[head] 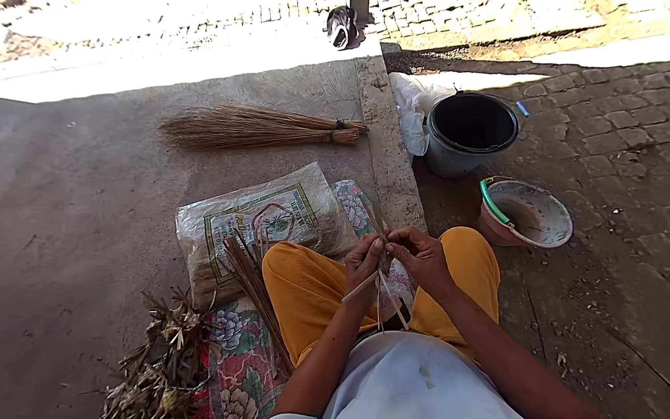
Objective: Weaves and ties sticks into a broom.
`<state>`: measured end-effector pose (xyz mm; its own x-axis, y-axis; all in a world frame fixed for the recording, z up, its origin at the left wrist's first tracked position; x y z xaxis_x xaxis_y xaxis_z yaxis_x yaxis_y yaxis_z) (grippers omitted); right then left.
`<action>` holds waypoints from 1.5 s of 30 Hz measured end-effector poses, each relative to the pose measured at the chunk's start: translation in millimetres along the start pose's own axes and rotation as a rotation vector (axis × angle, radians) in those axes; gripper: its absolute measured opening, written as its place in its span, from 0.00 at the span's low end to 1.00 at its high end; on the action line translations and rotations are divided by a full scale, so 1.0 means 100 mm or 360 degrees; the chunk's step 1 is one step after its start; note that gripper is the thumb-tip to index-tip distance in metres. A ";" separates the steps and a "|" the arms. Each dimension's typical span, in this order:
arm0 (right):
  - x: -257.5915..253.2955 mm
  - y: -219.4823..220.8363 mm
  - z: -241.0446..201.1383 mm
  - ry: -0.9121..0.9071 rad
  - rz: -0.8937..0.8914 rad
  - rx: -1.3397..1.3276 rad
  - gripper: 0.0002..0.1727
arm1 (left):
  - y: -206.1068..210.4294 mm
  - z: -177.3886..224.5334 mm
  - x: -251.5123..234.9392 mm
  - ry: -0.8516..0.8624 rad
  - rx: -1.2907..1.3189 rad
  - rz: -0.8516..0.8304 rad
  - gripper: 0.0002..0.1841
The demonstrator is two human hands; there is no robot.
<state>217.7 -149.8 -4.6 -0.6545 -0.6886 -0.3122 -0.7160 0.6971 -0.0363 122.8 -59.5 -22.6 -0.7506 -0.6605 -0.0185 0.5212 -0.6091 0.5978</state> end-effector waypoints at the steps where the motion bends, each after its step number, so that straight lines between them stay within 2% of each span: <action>1: -0.01 -0.01 0.00 -0.0027 -0.0053 0.0028 0.08 | 0.00 0.01 0.00 -0.0048 0.0053 0.0038 0.13; 4: -0.03 -0.04 -0.01 -0.0106 -0.0054 0.0088 0.07 | 0.01 0.00 0.01 -0.0158 0.0123 0.0050 0.14; 7: -0.02 -0.02 -0.06 -0.0128 0.0082 0.0040 0.05 | 0.03 0.02 0.00 -0.0063 0.0054 -0.0040 0.13; 11: -0.06 0.03 -0.09 0.0049 0.0146 -0.0031 0.05 | 0.02 0.03 -0.02 -0.0033 0.0022 -0.0065 0.13; 14: -0.14 -0.04 -0.07 0.0141 -0.0003 0.0165 0.08 | -0.03 0.03 -0.02 -0.0110 -0.0090 -0.0086 0.13; 17: -0.23 -0.11 -0.20 -0.0103 -0.0233 0.0494 0.06 | -0.02 0.11 -0.04 -0.0126 -0.0338 -0.0111 0.11; 20: -0.25 -0.15 -0.34 -0.0354 -0.0428 0.0754 0.13 | -0.01 0.18 -0.05 -0.0015 -0.0740 -0.0324 0.10; 23: -0.24 -0.20 -0.28 -0.0424 -0.0499 0.1015 0.13 | -0.03 0.21 -0.06 0.0055 -0.1015 -0.0454 0.11; 28: -0.22 -0.16 -0.21 -0.0475 -0.0523 0.1046 0.07 | -0.03 0.17 -0.06 -0.0146 -0.0918 -0.0508 0.09; 31: -0.16 -0.13 -0.13 -0.0565 -0.0444 0.1042 0.07 | -0.06 0.16 -0.04 -0.0301 -0.0979 -0.0858 0.10; 33: -0.12 -0.12 -0.08 -0.0525 -0.0462 0.0970 0.07 | -0.12 0.15 -0.05 -0.0420 -0.0998 -0.1077 0.11; 35: -0.10 -0.09 -0.06 -0.0436 -0.0499 0.0924 0.07 | -0.17 0.15 -0.07 -0.0472 -0.1049 -0.1166 0.12; 39: -0.18 -0.06 -0.17 -0.0171 -0.0714 0.0906 0.08 | -0.15 0.16 -0.10 -0.0330 -0.1207 -0.1042 0.14; 41: -0.22 -0.06 -0.21 -0.0135 -0.0771 0.0882 0.08 | -0.14 0.12 -0.11 -0.0275 -0.1195 -0.0997 0.16; 45: -0.16 -0.03 -0.18 -0.0101 -0.0526 0.0656 0.07 | -0.13 0.06 -0.12 -0.0113 -0.1105 -0.1075 0.16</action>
<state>226.3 -144.4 17.6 -0.3848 -0.8803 -0.2776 -0.7185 0.4745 -0.5086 122.9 -40.8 -25.5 -0.9905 -0.0625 -0.1224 0.0781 -0.9887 -0.1277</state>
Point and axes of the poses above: each hand's wrist, its own x-axis away from the middle knuckle, its own y-axis out of the palm, z = x × y, the point moved 4 cm from there along -x, towards the middle knuckle, and after that the axes turned 3 degrees about x, right-handed, at the moved point
